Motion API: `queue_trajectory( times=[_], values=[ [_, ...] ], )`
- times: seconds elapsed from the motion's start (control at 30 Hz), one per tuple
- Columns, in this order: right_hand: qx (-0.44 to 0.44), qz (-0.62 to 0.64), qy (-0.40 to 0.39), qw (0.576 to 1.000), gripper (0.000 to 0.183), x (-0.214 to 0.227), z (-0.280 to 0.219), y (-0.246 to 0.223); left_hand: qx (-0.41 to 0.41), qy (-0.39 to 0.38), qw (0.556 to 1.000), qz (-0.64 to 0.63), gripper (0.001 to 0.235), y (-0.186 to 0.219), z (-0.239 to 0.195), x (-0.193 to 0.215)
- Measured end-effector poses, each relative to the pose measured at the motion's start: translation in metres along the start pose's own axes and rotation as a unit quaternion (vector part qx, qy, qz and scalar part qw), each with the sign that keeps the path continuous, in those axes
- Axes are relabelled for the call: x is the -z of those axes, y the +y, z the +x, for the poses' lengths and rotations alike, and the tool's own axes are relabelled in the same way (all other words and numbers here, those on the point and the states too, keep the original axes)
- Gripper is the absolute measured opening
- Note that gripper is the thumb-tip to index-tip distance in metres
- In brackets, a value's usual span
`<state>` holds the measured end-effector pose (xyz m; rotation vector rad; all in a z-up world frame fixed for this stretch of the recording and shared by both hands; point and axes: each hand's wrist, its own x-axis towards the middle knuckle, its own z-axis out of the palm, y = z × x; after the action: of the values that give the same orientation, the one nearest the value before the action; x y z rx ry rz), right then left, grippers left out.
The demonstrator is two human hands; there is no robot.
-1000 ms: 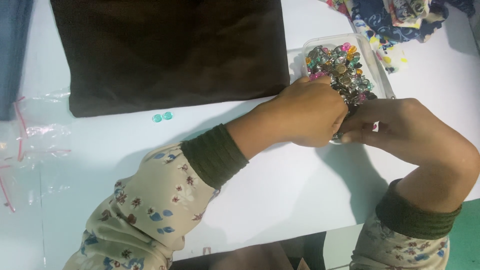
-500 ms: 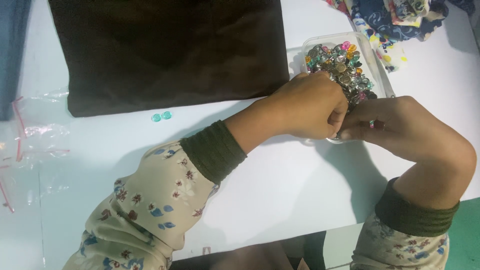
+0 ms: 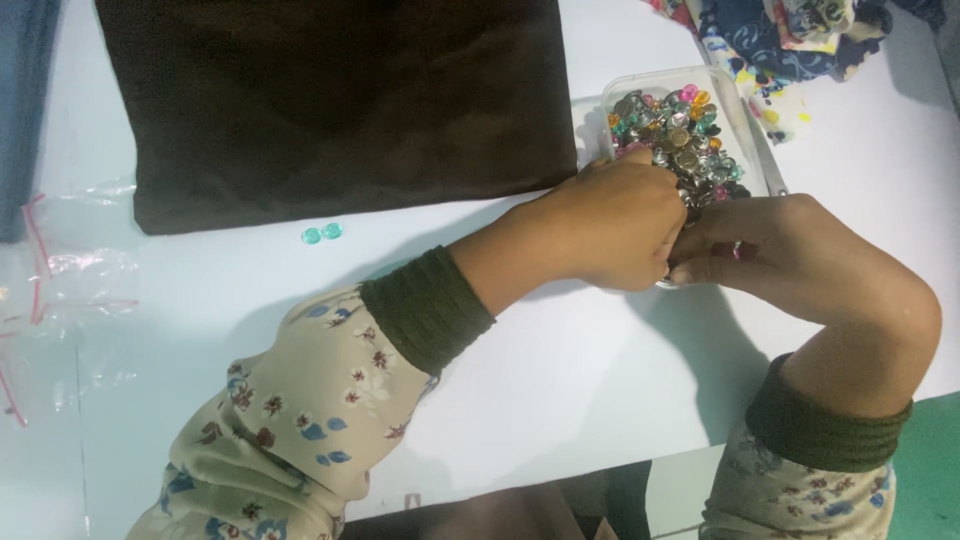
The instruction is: Sorting and packaging small decorative beads into plastic bags
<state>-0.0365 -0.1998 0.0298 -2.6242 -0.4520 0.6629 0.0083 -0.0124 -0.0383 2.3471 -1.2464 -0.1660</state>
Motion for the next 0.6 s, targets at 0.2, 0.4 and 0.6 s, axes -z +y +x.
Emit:
queue_trajectory(
  times=[0.2,0.4,0.6],
  values=[
    [-0.087,-0.005,-0.025,0.996,0.018,0.006,-0.004,-0.011,0.027,-0.040,0.994,-0.098,0.016,0.005,-0.005,0.020],
    [-0.100,0.081,0.057,0.990,0.015,0.008,-0.010,-0.015,-0.010,0.024,0.992,-0.125,0.014,-0.002,-0.002,0.010],
    [-0.034,0.053,0.133,0.989,0.024,0.007,-0.013,0.003,0.070,-0.035,0.984,-0.162,0.014,0.011,-0.011,0.033]
  ],
)
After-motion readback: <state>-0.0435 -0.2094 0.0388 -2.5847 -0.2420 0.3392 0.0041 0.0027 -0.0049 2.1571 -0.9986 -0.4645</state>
